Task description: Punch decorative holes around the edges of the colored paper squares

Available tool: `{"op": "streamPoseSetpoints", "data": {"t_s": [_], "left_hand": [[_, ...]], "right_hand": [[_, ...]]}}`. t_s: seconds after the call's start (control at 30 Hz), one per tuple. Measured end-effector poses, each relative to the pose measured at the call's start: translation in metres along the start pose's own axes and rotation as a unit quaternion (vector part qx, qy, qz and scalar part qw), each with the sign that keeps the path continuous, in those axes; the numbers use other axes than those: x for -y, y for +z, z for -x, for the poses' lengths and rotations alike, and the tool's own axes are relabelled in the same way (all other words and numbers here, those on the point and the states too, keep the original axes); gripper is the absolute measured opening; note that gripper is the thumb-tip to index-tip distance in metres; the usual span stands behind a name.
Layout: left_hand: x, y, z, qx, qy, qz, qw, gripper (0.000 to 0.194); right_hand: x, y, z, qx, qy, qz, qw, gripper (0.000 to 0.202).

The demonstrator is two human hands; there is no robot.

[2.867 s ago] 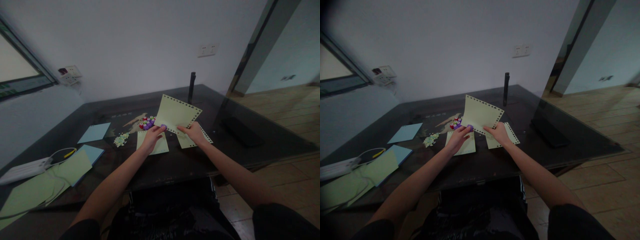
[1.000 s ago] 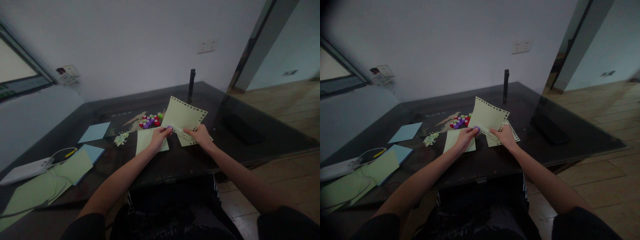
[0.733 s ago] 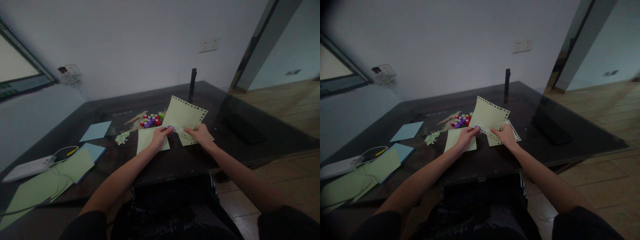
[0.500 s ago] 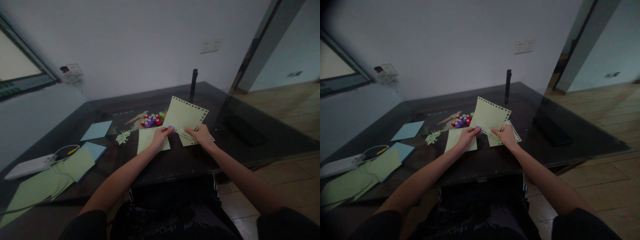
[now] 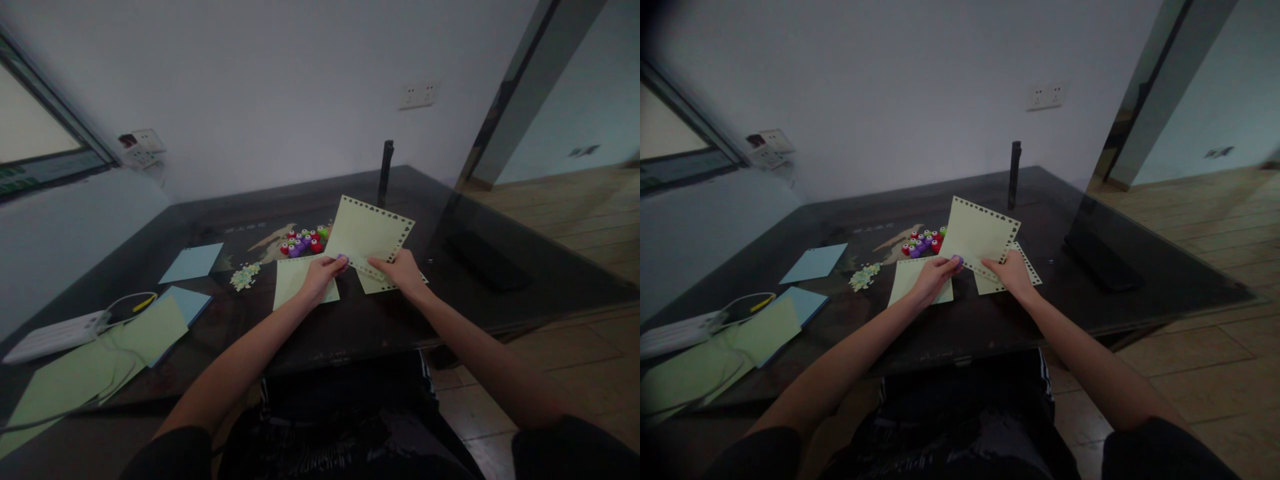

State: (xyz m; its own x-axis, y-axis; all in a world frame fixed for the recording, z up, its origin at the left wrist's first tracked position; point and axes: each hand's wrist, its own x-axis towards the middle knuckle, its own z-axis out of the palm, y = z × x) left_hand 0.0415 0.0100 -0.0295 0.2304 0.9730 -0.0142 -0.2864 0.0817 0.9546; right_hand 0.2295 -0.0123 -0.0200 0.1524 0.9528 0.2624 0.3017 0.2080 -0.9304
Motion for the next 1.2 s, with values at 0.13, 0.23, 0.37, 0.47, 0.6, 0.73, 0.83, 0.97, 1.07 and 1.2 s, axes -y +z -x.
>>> {"op": "streamPoseSetpoints", "data": {"t_s": [0.13,0.23,0.37,0.47,0.6,0.73,0.83,0.97,1.07,1.2], "left_hand": [[-0.003,0.001,0.002,0.0,-0.012,0.004,1.0,0.031],[-0.005,0.001,0.003,0.006,-0.021,0.007,1.0,0.03],[-0.007,-0.001,0.002,0.017,-0.029,0.003,0.999,0.029],[-0.008,-0.003,0.002,0.031,-0.039,0.005,0.999,0.027],[-0.01,-0.005,0.002,0.051,-0.052,0.004,0.997,0.023],[-0.012,-0.007,0.003,0.069,-0.059,-0.005,0.996,0.022],[-0.015,-0.007,0.004,0.071,-0.061,-0.011,0.996,0.019],[-0.016,-0.007,0.005,0.077,-0.059,-0.012,0.995,0.016],[-0.016,-0.006,0.005,0.073,-0.054,-0.007,0.996,0.016],[-0.014,-0.004,0.006,0.069,-0.045,-0.005,0.997,0.02]], "right_hand": [[-0.002,0.0,-0.001,-0.001,-0.003,0.0,1.0,0.03],[-0.003,0.001,-0.001,-0.002,-0.003,-0.004,1.0,0.032],[-0.002,0.001,-0.001,-0.004,0.005,-0.004,1.0,0.032],[0.0,0.0,-0.001,-0.013,0.013,-0.003,1.0,0.031],[0.001,-0.001,-0.001,-0.018,0.002,-0.013,1.0,0.029],[0.0,-0.002,-0.002,-0.017,0.0,-0.018,1.0,0.03],[-0.001,-0.003,-0.003,-0.018,-0.009,-0.012,1.0,0.032],[-0.003,-0.003,-0.004,-0.023,-0.005,-0.007,1.0,0.032],[-0.006,-0.003,-0.005,-0.025,-0.001,-0.008,1.0,0.033],[-0.011,-0.004,-0.006,-0.03,-0.001,-0.011,1.0,0.035]]}}
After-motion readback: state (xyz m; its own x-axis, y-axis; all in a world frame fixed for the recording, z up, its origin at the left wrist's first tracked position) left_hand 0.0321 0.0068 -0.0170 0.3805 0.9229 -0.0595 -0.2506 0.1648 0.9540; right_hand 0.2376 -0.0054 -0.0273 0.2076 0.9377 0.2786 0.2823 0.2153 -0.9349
